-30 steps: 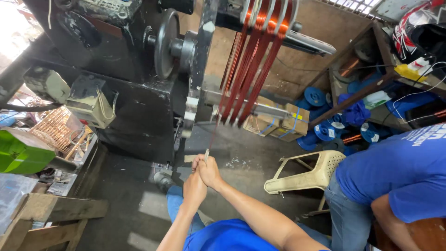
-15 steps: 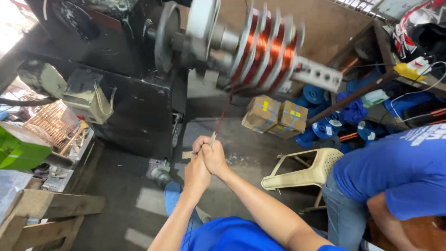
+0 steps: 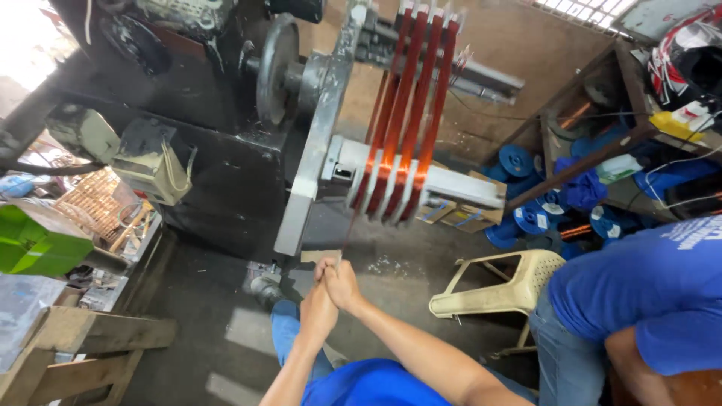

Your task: Guiding copper wire onto a rotating machine to create electrical coils

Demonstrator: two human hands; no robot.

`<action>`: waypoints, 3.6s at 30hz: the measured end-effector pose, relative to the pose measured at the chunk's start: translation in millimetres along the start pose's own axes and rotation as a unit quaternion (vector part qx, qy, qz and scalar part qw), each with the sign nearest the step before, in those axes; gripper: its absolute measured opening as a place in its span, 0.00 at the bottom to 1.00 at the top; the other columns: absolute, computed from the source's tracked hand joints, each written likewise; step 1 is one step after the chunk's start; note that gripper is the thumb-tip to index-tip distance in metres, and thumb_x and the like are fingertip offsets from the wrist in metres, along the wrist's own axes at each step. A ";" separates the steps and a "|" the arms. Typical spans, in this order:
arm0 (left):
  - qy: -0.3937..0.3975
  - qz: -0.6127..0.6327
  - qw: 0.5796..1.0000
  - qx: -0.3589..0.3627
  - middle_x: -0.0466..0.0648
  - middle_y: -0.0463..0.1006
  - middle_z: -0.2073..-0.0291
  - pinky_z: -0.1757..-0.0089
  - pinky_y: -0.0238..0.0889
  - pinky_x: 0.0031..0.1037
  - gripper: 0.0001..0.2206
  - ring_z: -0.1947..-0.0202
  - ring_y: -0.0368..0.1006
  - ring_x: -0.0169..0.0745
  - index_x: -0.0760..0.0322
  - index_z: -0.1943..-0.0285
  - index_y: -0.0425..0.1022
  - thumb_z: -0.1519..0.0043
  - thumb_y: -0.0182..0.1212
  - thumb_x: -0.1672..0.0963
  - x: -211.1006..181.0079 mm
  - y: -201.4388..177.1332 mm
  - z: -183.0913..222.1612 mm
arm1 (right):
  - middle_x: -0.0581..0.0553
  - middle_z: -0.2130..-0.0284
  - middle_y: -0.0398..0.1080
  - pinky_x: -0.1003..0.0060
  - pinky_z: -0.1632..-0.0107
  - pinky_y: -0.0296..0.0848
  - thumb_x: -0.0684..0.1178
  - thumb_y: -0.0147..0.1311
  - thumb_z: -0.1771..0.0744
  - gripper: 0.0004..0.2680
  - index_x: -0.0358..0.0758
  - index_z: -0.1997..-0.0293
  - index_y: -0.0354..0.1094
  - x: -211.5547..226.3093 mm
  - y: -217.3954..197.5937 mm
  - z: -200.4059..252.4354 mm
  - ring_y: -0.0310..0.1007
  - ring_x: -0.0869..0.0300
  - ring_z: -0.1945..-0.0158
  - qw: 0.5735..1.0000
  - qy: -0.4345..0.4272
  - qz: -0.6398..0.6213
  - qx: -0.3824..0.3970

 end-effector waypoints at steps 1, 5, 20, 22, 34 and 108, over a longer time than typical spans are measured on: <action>0.003 0.003 1.000 0.020 0.58 0.81 0.51 0.57 0.68 0.62 0.19 0.50 0.77 0.72 0.55 0.33 0.67 0.33 0.47 0.52 11.4 13.3 -1.1 | 0.47 0.74 0.76 0.59 0.55 0.74 0.43 0.39 0.39 0.09 0.41 0.75 0.70 -3.4 0.5 5.2 0.75 0.57 0.66 0.999 0.004 0.043 0.004; 0.004 -0.009 1.000 0.002 0.59 0.82 0.56 0.58 0.68 0.63 0.17 0.55 0.78 0.74 0.57 0.38 0.68 0.34 0.48 0.53 15.2 8.1 -4.1 | 0.46 0.74 0.75 0.59 0.56 0.74 0.41 0.39 0.40 0.08 0.40 0.75 0.69 12.5 4.2 2.2 0.75 0.56 0.67 0.999 -0.021 0.032 0.005; -0.074 0.003 0.995 0.066 0.60 0.84 0.53 0.53 0.68 0.61 0.19 0.49 0.78 0.74 0.57 0.36 0.70 0.35 0.45 0.52 60.5 47.8 32.0 | 0.45 0.77 0.76 0.61 0.59 0.76 0.41 0.39 0.40 0.09 0.40 0.75 0.70 -64.0 34.1 44.6 0.76 0.58 0.69 0.996 0.079 0.012 0.038; -0.077 0.007 0.994 0.079 0.60 0.84 0.53 0.53 0.67 0.60 0.19 0.49 0.78 0.73 0.57 0.36 0.69 0.35 0.44 0.52 56.3 44.9 30.6 | 0.45 0.76 0.77 0.61 0.58 0.77 0.41 0.38 0.39 0.10 0.41 0.75 0.70 -63.6 32.4 41.9 0.76 0.58 0.69 0.996 0.077 0.017 0.036; 0.023 -0.004 0.999 -0.045 0.61 0.86 0.55 0.49 0.75 0.60 0.19 0.50 0.84 0.68 0.59 0.33 0.73 0.35 0.53 0.58 -69.3 -76.3 -9.0 | 0.40 0.74 0.76 0.56 0.52 0.76 0.40 0.40 0.35 0.11 0.38 0.71 0.73 72.8 -23.8 -30.8 0.78 0.50 0.64 0.993 -0.098 -0.057 -0.021; 0.080 -0.013 0.994 -0.074 0.81 0.80 0.56 0.61 0.62 0.63 0.18 0.55 0.74 0.91 0.84 0.39 0.76 0.28 0.52 0.58 55.4 -91.6 36.6 | 0.37 0.55 0.85 0.46 0.47 0.79 0.63 0.30 0.29 0.18 0.47 0.42 0.64 106.4 42.2 18.4 0.86 0.40 0.52 0.976 0.042 0.150 0.153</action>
Point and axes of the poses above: each hand's wrist, its own z-axis away from the middle knuckle, its own y-axis out of the palm, x = y × z, the point moved 9 cm from there along -z, towards the middle knuckle
